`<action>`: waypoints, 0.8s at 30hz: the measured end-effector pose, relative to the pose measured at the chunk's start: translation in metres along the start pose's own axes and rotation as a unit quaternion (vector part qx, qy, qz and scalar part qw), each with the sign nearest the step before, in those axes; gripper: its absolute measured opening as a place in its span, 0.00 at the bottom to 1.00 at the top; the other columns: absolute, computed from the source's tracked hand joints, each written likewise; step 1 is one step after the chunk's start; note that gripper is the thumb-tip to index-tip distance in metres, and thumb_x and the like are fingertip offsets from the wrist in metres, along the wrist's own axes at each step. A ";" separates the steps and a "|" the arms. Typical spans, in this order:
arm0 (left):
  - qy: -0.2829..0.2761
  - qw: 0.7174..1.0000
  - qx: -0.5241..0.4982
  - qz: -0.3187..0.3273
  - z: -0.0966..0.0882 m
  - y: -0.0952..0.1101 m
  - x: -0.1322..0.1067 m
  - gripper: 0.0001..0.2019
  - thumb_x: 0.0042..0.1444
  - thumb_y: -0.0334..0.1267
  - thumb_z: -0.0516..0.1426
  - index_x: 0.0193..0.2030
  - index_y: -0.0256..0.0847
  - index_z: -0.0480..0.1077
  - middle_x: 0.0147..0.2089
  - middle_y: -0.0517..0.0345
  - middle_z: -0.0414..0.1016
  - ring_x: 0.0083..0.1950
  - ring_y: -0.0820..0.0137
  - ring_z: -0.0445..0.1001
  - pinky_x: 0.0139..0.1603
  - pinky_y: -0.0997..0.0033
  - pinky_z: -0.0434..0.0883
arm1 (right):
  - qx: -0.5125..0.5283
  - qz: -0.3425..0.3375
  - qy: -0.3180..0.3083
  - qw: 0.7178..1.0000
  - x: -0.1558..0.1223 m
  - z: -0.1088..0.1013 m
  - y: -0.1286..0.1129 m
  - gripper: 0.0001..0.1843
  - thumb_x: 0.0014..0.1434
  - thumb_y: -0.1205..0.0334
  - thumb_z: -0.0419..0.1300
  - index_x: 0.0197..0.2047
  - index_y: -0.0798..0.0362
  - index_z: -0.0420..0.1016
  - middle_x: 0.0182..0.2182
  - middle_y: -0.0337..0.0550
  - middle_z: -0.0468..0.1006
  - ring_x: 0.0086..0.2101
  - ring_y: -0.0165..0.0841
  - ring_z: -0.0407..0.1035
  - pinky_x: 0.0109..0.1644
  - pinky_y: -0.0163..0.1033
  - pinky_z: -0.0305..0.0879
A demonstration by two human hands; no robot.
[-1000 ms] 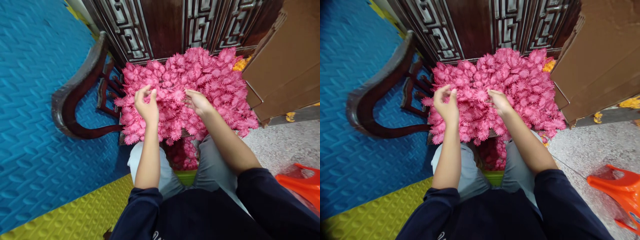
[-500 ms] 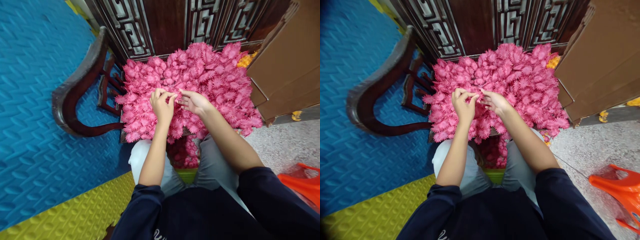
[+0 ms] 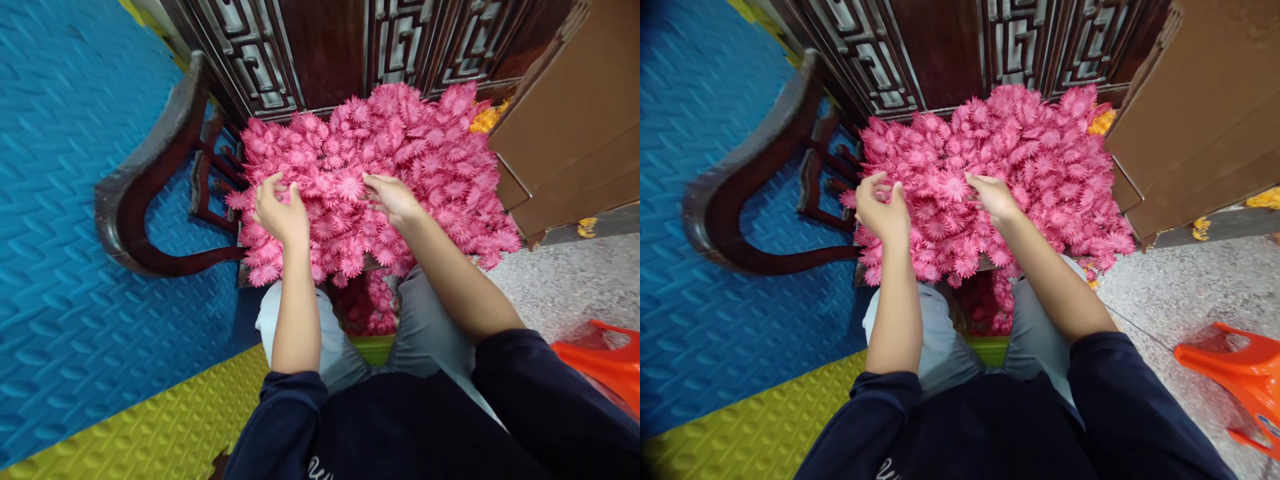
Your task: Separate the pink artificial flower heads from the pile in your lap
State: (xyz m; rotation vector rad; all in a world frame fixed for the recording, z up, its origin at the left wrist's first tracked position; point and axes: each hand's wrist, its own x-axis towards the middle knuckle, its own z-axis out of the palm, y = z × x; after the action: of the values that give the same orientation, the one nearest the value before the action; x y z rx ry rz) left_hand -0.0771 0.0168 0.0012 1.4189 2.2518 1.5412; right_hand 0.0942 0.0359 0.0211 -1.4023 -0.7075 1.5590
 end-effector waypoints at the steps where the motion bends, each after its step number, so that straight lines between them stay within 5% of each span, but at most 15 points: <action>1: -0.028 0.999 -0.008 0.034 0.001 0.001 -0.002 0.09 0.54 0.35 0.60 0.43 0.42 0.73 0.37 0.57 0.72 0.40 0.66 0.71 0.56 0.56 0.63 | -0.010 -0.004 -0.001 1.000 -0.001 0.001 0.001 0.07 0.60 0.62 0.59 0.30 0.55 0.70 0.23 0.31 0.72 0.23 0.21 0.67 0.29 0.30 0.57; 6: -0.178 0.965 -0.034 0.187 0.008 0.012 -0.022 0.08 0.54 0.41 0.61 0.41 0.46 0.76 0.36 0.57 0.75 0.43 0.65 0.73 0.50 0.60 0.66 | -0.006 0.000 -0.050 0.999 -0.004 0.004 0.004 0.08 0.59 0.59 0.60 0.31 0.54 0.72 0.24 0.33 0.74 0.25 0.22 0.67 0.33 0.30 0.60; 13: -0.131 0.971 0.038 0.194 0.014 0.018 -0.032 0.12 0.56 0.50 0.57 0.38 0.45 0.75 0.43 0.52 0.75 0.50 0.58 0.71 0.54 0.56 0.63 | 0.034 0.055 -0.108 0.992 -0.006 0.003 0.006 0.07 0.61 0.58 0.58 0.33 0.51 0.72 0.26 0.33 0.75 0.27 0.23 0.69 0.37 0.31 0.64; 24: -0.150 0.968 0.032 0.200 0.020 0.021 -0.032 0.08 0.56 0.44 0.59 0.40 0.46 0.75 0.46 0.54 0.76 0.52 0.59 0.71 0.56 0.56 0.62 | 0.026 0.025 -0.073 0.997 -0.004 0.001 0.005 0.06 0.59 0.58 0.60 0.35 0.52 0.73 0.26 0.33 0.76 0.26 0.22 0.68 0.36 0.30 0.64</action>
State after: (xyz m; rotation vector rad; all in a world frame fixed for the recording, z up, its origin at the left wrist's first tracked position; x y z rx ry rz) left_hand -0.0351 0.0100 -0.0064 2.0668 1.9356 1.2320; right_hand 0.0916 0.0305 0.0187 -1.2875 -0.7184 1.7196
